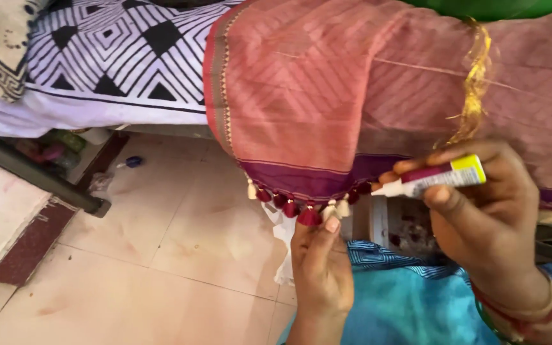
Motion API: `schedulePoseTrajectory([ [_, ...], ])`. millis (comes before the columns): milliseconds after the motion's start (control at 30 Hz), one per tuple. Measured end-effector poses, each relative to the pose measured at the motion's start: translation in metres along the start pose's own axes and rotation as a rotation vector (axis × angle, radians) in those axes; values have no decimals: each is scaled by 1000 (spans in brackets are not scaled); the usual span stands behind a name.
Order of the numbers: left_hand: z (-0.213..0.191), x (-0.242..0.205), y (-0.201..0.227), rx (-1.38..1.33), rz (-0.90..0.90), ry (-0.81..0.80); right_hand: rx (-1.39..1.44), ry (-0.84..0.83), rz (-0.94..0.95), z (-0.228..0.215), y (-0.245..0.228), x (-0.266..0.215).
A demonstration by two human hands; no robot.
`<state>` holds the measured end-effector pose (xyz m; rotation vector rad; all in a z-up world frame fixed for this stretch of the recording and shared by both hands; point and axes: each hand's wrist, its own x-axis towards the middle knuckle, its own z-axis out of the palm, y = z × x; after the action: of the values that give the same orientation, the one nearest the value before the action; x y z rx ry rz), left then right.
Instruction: Applying adhesive to tassels and attaching them to the decorative border of a sari.
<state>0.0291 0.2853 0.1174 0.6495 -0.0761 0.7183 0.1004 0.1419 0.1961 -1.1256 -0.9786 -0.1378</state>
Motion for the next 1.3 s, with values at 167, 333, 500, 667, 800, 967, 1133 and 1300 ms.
schedulePoseTrajectory([
  [167, 12, -4, -9, -121, -205, 48, 267, 106, 107, -6, 24, -14],
  [333, 21, -4, -1, -70, -212, 106, 89, 91, 109, 0, 22, -22],
  [500, 21, -7, -6, -45, -188, 69, -27, 69, 94, -2, 23, -26],
  [667, 13, -11, -17, -4, -154, 86, -146, -17, -18, -5, 21, -24],
  [800, 19, -10, -11, -9, -169, 107, -310, -48, -68, -12, 18, -25],
  [967, 22, -13, -7, -117, -175, 90, 126, 115, 17, -22, 10, -30],
  [1133, 22, -17, -11, -116, -171, 50, 224, 115, 15, -30, 18, -32],
  [1300, 32, -17, -5, -61, -176, 71, 220, 147, 105, -27, 13, -29],
])
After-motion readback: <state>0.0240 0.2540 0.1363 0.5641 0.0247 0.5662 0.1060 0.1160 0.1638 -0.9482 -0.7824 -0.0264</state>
